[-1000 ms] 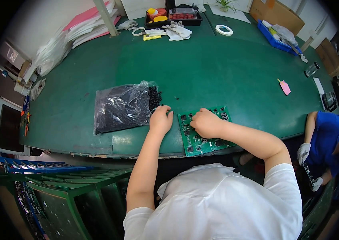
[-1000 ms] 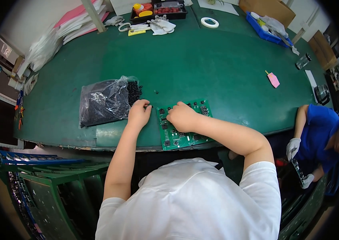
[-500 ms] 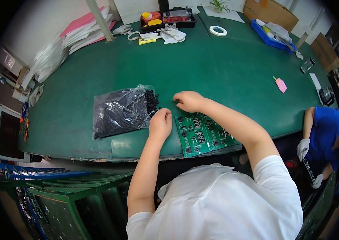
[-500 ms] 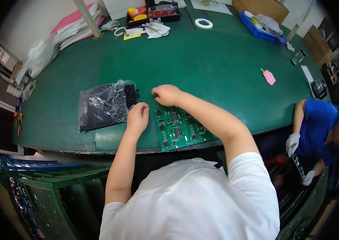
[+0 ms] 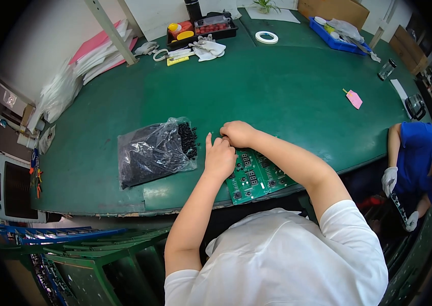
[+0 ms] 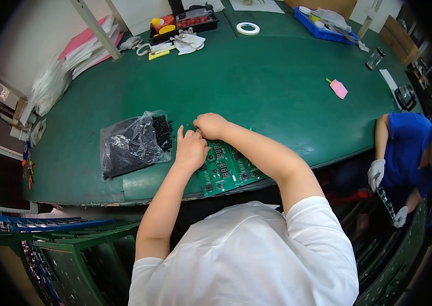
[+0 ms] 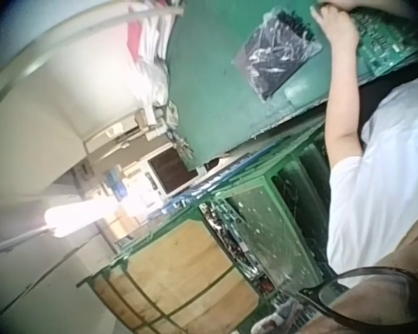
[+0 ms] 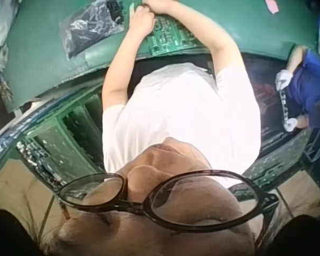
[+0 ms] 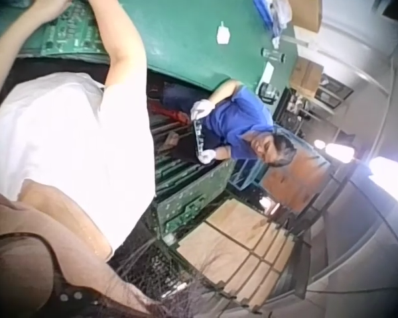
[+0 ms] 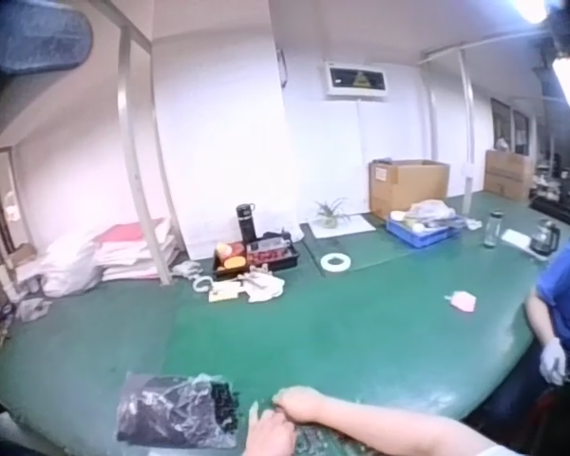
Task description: The person attaches small black caps onto circuit boards by hand, then places the assembled circuit boards onto a rack.
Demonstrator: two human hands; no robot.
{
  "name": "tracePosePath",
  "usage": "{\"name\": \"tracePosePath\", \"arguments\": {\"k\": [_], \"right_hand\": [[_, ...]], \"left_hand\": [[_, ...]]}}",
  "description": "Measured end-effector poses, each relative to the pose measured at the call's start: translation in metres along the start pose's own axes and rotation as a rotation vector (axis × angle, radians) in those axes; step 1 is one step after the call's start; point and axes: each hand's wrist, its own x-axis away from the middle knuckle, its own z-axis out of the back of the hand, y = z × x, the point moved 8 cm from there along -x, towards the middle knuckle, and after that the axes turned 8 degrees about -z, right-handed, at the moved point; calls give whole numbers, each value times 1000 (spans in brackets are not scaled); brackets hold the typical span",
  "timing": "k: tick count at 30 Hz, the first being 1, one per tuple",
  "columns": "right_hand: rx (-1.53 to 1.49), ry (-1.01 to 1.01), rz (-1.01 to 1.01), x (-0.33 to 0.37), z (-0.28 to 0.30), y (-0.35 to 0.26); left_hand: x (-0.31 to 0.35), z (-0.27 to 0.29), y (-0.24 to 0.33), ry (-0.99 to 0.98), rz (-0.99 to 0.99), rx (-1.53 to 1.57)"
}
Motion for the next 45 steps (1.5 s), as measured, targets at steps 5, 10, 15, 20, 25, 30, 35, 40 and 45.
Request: {"name": "tracePosePath", "arguments": {"k": [5,10,15,20,25,30,35,40,45], "right_hand": [[-25,-16,-12,2,3,7],[-124,72,-76,8,16,7],[-332,46,-134,26,35,5],[-322,-80,-116,52,34,-13],[-130,-130,-51,59,28,-17],[-101,-87,2,62,23,-22],[-16,-88,52,64,24,-32],[180,41,35,69,26,-41],[81,-51,-65,43,28,-27]], "left_hand": [[1,4,-8,65,67,90],[9,-2,-9,36,18,119],[11,-3,-7,48,10,83],[21,-1,-17,234,65,208],[16,7,-12,204,-48,199],[29,47,-93,465,178,230],[38,30,-115,273,253,83],[34,12,-111,141,317,-85],[33,3,-114,112,328,-161]]}}
